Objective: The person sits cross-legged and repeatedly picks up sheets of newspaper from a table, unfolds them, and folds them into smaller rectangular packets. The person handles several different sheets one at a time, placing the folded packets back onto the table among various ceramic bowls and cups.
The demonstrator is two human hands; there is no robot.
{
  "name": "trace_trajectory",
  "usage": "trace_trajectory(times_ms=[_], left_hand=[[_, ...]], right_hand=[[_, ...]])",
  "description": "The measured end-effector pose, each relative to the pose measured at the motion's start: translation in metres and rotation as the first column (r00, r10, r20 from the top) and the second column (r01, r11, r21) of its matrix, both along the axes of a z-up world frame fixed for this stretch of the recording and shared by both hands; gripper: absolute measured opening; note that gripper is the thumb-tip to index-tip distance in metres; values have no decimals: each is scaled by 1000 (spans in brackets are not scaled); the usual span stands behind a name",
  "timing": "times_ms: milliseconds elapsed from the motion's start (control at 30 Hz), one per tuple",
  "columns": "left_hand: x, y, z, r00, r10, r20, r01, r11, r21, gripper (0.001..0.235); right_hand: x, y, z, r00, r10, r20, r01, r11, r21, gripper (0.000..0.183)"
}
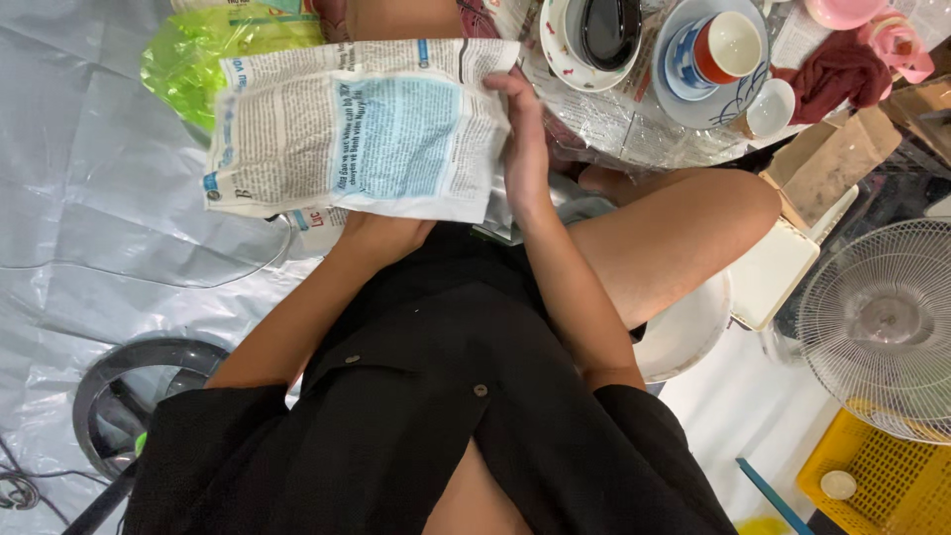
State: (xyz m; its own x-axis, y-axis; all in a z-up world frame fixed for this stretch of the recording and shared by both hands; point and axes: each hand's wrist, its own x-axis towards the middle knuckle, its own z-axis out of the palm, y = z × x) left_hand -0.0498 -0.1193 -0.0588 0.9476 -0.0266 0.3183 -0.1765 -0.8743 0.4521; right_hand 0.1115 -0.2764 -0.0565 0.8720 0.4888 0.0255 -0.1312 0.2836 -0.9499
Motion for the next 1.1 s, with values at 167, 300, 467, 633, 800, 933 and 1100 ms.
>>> trace_trajectory(times_ms=[167,300,467,633,800,933,1100], left_hand=[[-1,-1,4,992,49,118,-51,999,13,38],[-4,-2,3,996,63,57,-61,997,-39,34],[-3,4,1,999,36,15,-35,998,-58,34],[-14,20,0,990,-15,141,-5,989,146,44],[-36,30,1,976,-85,200,59,989,135,49],[-74,61,50,932,-158,-326,50,947,-316,56],[-100,139,137,621,-239,-746,-147,900,-410,28]], right_hand=[[-19,12,-3,911,-127,393,259,917,-302,86],[-34,0,-10,940,24,340,222,714,-664,71],[-42,-3,-25,958,107,265,52,847,-529,35],[-24,-20,-24,977,201,76,-167,932,-322,38],[-10,-44,-14,920,391,20,-361,866,-347,34],[-11,-44,-10,950,312,-4,-295,893,-340,34],[-16,-42,-8,954,299,14,-268,873,-407,33]])
